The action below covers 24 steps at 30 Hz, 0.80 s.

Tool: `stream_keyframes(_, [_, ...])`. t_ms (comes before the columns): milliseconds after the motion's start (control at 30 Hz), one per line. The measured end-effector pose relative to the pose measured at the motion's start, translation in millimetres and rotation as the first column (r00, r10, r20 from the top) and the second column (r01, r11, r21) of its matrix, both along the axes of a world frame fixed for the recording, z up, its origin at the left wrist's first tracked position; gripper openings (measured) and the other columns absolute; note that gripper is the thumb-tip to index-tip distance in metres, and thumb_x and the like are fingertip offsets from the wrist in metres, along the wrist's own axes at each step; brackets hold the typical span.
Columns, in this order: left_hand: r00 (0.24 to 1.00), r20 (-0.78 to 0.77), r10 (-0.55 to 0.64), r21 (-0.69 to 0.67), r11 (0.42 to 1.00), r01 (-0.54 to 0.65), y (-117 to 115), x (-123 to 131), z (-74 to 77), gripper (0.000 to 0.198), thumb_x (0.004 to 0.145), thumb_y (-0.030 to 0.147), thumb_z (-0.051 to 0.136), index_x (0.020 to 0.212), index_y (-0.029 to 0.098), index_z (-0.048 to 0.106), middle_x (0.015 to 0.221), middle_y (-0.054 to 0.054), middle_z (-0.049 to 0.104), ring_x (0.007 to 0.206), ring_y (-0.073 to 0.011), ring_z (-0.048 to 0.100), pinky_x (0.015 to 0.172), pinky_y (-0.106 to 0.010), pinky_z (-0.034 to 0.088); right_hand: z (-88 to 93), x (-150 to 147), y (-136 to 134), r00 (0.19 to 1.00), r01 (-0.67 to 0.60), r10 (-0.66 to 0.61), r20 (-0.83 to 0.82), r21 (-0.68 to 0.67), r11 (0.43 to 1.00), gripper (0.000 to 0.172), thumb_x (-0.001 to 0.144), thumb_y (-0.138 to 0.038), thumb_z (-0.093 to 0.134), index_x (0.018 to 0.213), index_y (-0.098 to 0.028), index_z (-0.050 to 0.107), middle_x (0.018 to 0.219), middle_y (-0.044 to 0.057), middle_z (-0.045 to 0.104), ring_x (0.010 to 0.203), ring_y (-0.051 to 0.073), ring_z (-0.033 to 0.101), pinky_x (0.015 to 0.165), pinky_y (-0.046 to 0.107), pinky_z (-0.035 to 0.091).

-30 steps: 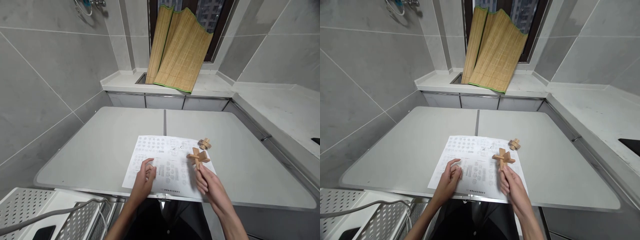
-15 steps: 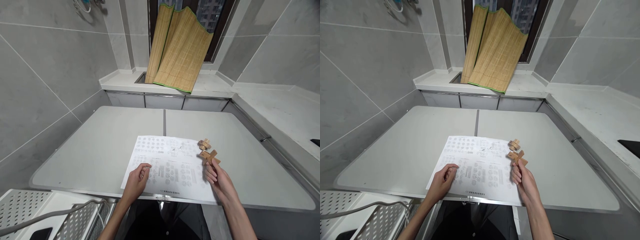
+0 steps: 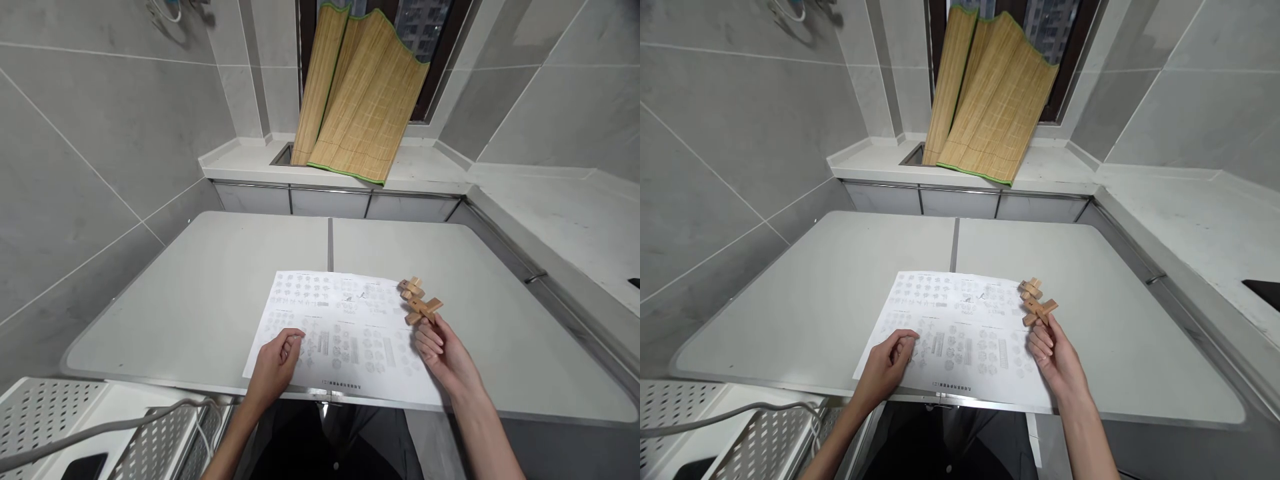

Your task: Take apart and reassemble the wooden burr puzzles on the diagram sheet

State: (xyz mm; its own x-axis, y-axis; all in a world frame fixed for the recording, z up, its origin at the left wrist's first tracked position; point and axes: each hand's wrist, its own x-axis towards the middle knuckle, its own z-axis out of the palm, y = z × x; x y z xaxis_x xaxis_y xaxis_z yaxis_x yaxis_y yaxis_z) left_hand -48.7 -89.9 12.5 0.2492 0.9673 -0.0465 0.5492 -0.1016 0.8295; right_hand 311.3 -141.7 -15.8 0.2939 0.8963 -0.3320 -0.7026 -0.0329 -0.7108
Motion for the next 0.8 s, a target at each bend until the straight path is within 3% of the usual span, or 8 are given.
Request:
stream_keyframes(167, [1.0, 0.003, 0.013, 0.005, 1.0, -0.013, 1, 0, -1.2, 0.037, 0.101, 0.05, 0.049, 0.106, 0.021, 0.07, 0.066, 0.004, 0.048, 0.058, -0.0145, 0.042, 0.058, -0.024, 0.035, -0.4, -1, -9, 0.992, -0.02, 0.021, -0.127, 0.01, 1.0, 0.035, 0.088, -0.042, 0.085, 0.084, -0.019, 0.058, 0.057, -0.013, 0.028, 0.044, 0.005, 0.021, 0.039, 0.015, 0.032])
stream_keyframes(233, [1.0, 0.002, 0.012, 0.008, 1.0, -0.012, 1, 0, -1.7, 0.036, 0.101, 0.05, 0.049, 0.106, 0.021, 0.07, 0.066, 0.004, 0.047, 0.058, -0.0143, 0.041, 0.058, -0.024, 0.035, 0.5, -9, -17, 0.999, -0.017, 0.016, -0.041, -0.017, 1.0, 0.036, 0.089, -0.048, 0.083, 0.085, -0.019, 0.061, 0.057, -0.012, 0.029, 0.045, 0.006, 0.022, 0.039, 0.017, 0.032])
stream_keyframes(333, [1.0, -0.006, 0.005, 0.012, 1.0, -0.005, 1, 0, -1.9, 0.035, 0.101, 0.048, 0.049, 0.106, 0.02, 0.07, 0.066, 0.004, 0.045, 0.058, -0.0141, 0.04, 0.058, -0.024, 0.034, -3.2, -25, -29, 0.976, 0.002, 0.016, 0.219, -0.079, 0.997, 0.039, 0.089, -0.054, 0.081, 0.085, -0.02, 0.063, 0.059, -0.009, 0.036, 0.048, 0.007, 0.03, 0.042, 0.019, 0.034])
stream_keyframes(500, [1.0, -0.008, 0.0, 0.014, 1.0, 0.001, 2, 1, -0.2, 0.034, 0.101, 0.047, 0.05, 0.106, 0.02, 0.07, 0.066, 0.004, 0.044, 0.058, -0.0139, 0.04, 0.058, -0.024, 0.035, -14.6, -44, -44, 0.773, 0.025, 0.039, 0.634, -0.092, 0.995, 0.046, 0.087, -0.064, 0.077, 0.083, -0.021, 0.065, 0.056, -0.008, 0.039, 0.051, 0.01, 0.035, 0.048, 0.024, 0.031])
stream_keyframes(633, [1.0, -0.011, 0.002, 0.018, 1.0, -0.002, 2, 2, 0.1, 0.035, 0.102, 0.048, 0.049, 0.105, 0.02, 0.069, 0.066, 0.005, 0.043, 0.058, -0.014, 0.04, 0.058, -0.024, 0.035, -14.6, -48, -45, 0.594, 0.034, 0.09, 0.799, -0.137, 0.99, 0.049, 0.09, -0.069, 0.069, 0.084, -0.02, 0.066, 0.06, -0.006, 0.039, 0.056, 0.012, 0.035, 0.053, 0.025, 0.029])
stream_keyframes(800, [1.0, -0.007, -0.004, 0.015, 1.0, 0.004, 3, 0, -2.8, 0.037, 0.102, 0.05, 0.047, 0.106, 0.02, 0.069, 0.067, 0.004, 0.045, 0.059, -0.0145, 0.042, 0.059, -0.024, 0.036, -10.7, -48, -45, 0.551, 0.033, 0.119, 0.826, -0.164, 0.986, 0.051, 0.092, -0.071, 0.063, 0.084, -0.021, 0.064, 0.06, -0.006, 0.038, 0.057, 0.013, 0.034, 0.053, 0.025, 0.029])
